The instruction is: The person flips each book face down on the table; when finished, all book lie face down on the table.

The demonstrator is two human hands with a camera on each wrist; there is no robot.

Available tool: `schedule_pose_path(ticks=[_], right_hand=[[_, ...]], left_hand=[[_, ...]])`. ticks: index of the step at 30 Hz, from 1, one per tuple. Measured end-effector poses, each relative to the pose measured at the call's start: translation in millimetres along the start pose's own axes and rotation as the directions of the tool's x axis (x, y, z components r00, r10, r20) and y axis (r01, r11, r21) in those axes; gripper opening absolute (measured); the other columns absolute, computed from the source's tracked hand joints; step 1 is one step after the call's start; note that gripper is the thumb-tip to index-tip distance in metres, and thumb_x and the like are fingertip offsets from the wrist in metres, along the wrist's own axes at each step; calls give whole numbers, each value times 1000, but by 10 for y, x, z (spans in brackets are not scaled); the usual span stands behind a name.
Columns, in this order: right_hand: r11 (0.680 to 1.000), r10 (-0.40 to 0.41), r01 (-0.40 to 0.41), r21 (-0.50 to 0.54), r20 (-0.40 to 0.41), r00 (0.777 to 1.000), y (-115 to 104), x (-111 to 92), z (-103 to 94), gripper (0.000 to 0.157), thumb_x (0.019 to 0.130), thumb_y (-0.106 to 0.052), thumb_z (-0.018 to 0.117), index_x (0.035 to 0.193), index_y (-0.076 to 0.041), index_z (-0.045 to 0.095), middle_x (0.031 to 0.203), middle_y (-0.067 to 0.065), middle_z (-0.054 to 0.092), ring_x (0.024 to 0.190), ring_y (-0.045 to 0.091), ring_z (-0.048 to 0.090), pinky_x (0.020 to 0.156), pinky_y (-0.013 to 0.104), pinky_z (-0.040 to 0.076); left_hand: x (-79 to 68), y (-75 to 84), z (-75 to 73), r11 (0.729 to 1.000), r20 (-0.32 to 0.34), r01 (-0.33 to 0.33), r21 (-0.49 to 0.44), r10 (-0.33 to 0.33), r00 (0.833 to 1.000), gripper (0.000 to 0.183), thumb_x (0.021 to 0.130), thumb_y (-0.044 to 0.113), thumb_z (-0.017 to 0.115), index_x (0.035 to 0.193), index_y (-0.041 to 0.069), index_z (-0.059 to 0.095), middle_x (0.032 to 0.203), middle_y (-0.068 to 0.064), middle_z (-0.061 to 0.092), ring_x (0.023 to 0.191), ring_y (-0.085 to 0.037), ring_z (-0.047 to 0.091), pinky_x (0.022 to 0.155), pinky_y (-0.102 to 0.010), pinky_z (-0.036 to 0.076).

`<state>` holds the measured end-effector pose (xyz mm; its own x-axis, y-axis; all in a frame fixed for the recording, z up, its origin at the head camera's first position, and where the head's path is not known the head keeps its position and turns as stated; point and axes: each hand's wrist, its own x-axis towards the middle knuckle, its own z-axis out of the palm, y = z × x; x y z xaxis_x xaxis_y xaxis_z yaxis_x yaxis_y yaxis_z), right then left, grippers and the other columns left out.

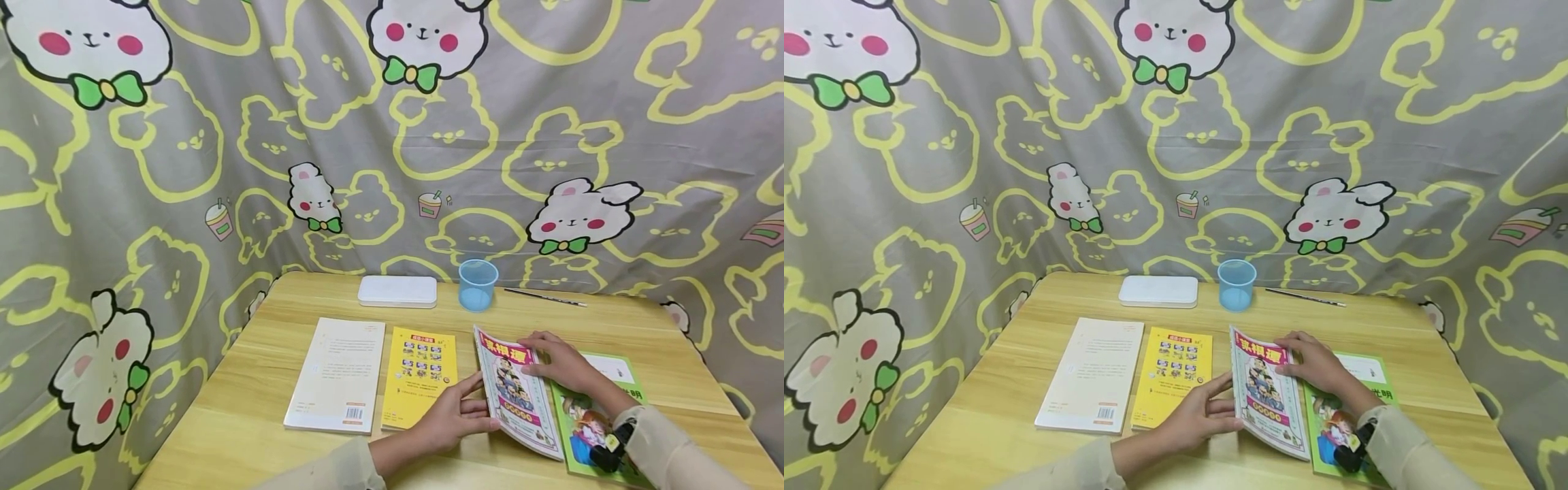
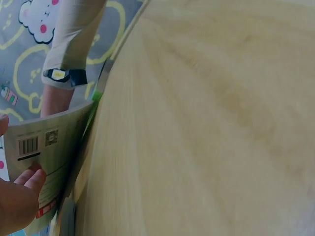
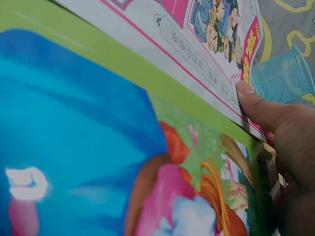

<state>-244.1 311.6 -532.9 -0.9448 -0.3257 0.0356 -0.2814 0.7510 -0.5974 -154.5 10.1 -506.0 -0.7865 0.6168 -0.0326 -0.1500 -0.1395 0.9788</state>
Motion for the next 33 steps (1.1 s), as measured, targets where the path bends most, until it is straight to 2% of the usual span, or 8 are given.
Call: schedule_pose_path(ticks=[5, 12, 20, 28, 33], right_hand=[[1000, -16, 16, 5, -3, 1000, 0, -14, -3, 66, 91, -44, 76, 144, -8, 61, 144, 23, 50, 129, 48, 51, 98, 65, 46], [1000, -30, 30, 5, 17, 999, -12, -11, -16, 65, 92, -43, 76, 144, -6, 60, 141, 21, 52, 126, 43, 52, 98, 62, 47], [999, -50, 50, -5, 68, 996, -72, 11, -94, 65, 93, -42, 76, 143, -4, 60, 138, 23, 53, 126, 47, 52, 99, 68, 45], [999, -46, 43, 28, 129, 990, -124, 85, -188, 64, 93, -38, 76, 143, -2, 59, 130, 18, 57, 112, 31, 58, 91, 49, 50], [998, -32, 23, 64, 145, 989, -213, 118, -199, 68, 94, -41, 75, 145, 0, 56, 134, 22, 58, 112, 29, 59, 89, 43, 51]], left_hand=[[12, -13, 49, 999, -8, -33, -31, 33, 999, 85, 91, -9, 71, 162, 2, 26, 162, -20, 37, 123, -27, 66, 98, -29, 55], [2, -13, 67, 998, 7, -43, -55, 44, 999, 85, 92, -10, 70, 163, 3, 25, 163, -19, 36, 123, -28, 66, 98, -29, 55], [-8, -23, 56, 999, 5, -39, -36, 39, 999, 86, 91, -9, 70, 163, 4, 24, 166, -17, 32, 121, -25, 67, 97, -29, 55], [-12, -13, 51, 997, 51, -72, -16, 73, 996, 87, 92, -10, 69, 164, 8, 23, 168, -15, 28, 123, -23, 66, 99, -28, 54], [-12, 2, 63, 996, 62, -87, -9, 87, 994, 88, 92, -10, 69, 164, 9, 23, 168, -13, 28, 122, -20, 66, 99, -27, 54]])
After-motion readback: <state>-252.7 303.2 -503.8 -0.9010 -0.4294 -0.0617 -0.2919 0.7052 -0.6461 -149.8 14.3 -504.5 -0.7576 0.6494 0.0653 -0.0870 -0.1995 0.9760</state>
